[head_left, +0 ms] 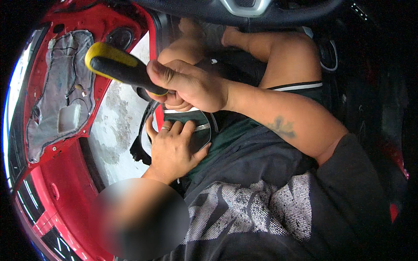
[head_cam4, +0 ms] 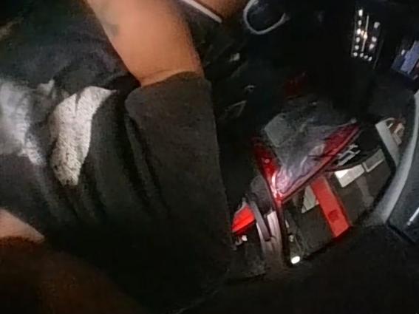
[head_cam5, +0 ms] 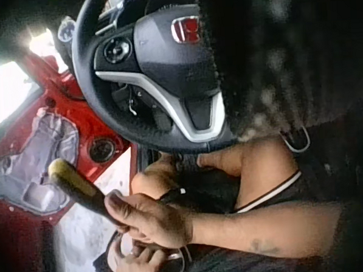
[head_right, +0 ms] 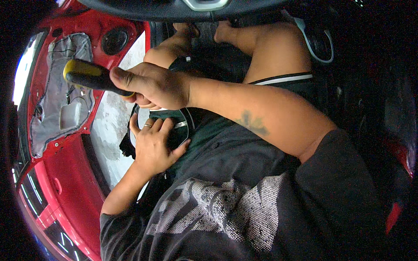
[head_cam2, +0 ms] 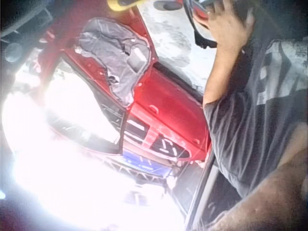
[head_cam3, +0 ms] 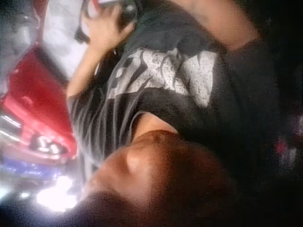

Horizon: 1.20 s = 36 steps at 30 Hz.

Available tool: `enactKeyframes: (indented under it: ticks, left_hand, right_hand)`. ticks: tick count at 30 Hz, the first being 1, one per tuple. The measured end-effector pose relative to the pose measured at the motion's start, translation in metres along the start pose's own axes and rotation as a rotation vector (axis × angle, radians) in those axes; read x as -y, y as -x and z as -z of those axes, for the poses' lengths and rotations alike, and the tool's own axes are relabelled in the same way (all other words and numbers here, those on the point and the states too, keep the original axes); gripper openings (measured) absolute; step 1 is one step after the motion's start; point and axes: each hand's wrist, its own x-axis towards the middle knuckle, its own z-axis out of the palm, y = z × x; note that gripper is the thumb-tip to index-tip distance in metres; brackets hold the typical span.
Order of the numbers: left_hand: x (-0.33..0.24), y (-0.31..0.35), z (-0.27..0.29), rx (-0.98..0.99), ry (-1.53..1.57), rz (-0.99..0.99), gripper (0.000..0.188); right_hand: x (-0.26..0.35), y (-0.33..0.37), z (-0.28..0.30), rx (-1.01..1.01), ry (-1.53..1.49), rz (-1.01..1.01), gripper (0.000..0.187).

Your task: The person sits in the driver's seat of a red car and disassembles a black plastic steering wheel trim ring. They use a yellow-handled screwdriver to pry and release clips, then remove a metal retaining ring from the trim piece.

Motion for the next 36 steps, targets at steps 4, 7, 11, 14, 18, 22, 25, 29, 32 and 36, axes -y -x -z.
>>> enactKeyframes:
  ticks: [4,7,11,14,18,22,25,29,32,36]
  left_hand:
    - [-0.011,-0.018,0.004,0.057,0.148,0.045,0.053]
    - [-0.013,-0.027,0.006,0.035,0.256,0.062,0.049]
    - [-0.017,-0.039,0.002,0.092,0.275,0.145,0.042]
    - [-0.016,-0.039,0.002,0.093,0.35,0.166,0.039]
    - [-0.025,-0.041,0.0,0.049,0.286,0.163,0.041]
    - [-0.035,-0.048,0.001,0.059,0.034,0.132,0.038]
    - [-0.035,-0.044,-0.001,-0.011,0.007,0.065,0.035]
    - [-0.03,-0.042,0.001,0.037,0.239,0.204,0.034]
    - [-0.032,-0.04,-0.005,-0.007,0.308,0.251,0.034]
    - [-0.033,-0.04,-0.007,-0.055,0.273,0.254,0.03]
  right_hand:
    - [0.005,0.001,0.008,-0.03,-0.021,0.019,0.076]
    - [0.008,0.003,0.005,-0.065,0.012,0.017,0.073]
    - [0.005,0.006,0.015,-0.19,0.007,0.101,0.069]
    - [0.008,0.009,0.012,-0.269,0.146,0.163,0.069]
    - [-0.005,0.005,0.011,-0.29,0.358,0.417,0.065]
    - [0.006,0.019,0.007,-0.384,0.442,0.417,0.06]
    - [0.028,0.051,0.01,-0.564,0.761,0.357,0.042]
    - [0.03,0.06,0.017,-0.529,0.575,0.313,0.028]
    - [0.042,0.07,0.017,-0.395,0.406,0.17,0.026]
    - [0.046,0.059,0.016,-0.35,-0.132,0.17,0.058]
